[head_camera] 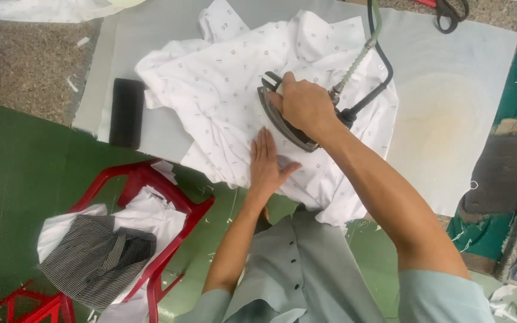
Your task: The person irons a white patterned shirt on a table using a steam iron and a black pressing block. They repeatedly smooth the fabric with their hands, press sections with the block, and move the iron across different areas of the shirt.
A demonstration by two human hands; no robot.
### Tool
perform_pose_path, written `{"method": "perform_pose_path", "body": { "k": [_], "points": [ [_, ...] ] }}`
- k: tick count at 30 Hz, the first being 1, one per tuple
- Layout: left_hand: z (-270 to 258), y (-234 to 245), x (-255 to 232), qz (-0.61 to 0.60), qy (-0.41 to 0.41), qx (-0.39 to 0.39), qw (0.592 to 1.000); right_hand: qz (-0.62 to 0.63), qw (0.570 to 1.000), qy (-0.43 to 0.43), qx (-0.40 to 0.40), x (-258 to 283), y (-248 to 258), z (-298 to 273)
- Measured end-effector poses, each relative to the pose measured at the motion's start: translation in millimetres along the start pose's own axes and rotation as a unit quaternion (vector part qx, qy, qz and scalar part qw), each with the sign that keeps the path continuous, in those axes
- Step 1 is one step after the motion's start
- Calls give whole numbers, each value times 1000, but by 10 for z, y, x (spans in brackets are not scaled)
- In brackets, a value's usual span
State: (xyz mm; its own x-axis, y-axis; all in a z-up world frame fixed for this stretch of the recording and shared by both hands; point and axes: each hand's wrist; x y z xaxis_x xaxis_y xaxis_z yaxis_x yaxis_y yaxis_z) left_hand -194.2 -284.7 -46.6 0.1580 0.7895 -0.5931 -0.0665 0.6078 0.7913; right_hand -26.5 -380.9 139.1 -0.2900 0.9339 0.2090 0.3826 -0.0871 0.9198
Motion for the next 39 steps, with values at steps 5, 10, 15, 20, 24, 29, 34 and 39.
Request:
{"method": "perform_pose_path", "body": {
  "k": [5, 10, 15, 20, 24, 29, 34, 39],
  "points": [
    [29, -6, -21, -4, -8, -12, 1000, -3, 1000, -8, 21, -12, 84, -266],
    [-5, -25, 21, 13, -12, -1, 1000, -20, 1000, 6, -22, 4, 13, -148],
    [33, 72, -42, 13, 12, 24, 1000, -46, 997, 55, -36, -134, 81, 25],
    [41, 91, -69, 5, 31, 41, 999, -24, 999, 35, 1, -469, 195, -179],
    [53, 223, -166, -21, 54, 85, 995, 0, 997, -27, 73, -923, 325, -613],
    [57, 340, -180, 14, 37, 73, 997, 56, 958, -238, 152, -2105, 486, -1117],
    [348, 271, -352, 94, -11, 39, 995, 149, 907, -383, 90, -3151, 185, -1309],
    [602, 37, -528, 206, -66, 58, 975, 185, 909, -371, -34, -3837, -282, -885]
  ]
}}
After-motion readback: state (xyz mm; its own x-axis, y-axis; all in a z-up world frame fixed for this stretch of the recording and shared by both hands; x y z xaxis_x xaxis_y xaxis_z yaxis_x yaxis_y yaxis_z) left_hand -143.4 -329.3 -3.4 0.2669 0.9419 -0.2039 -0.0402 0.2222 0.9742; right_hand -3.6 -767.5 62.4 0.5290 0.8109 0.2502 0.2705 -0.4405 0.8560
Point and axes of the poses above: each hand's wrist, its own z-axis towards the middle knuckle, its own y-axis out of the back of the hand, x = y × z, and after that the axes turned 8 degrees about -y, right-handed
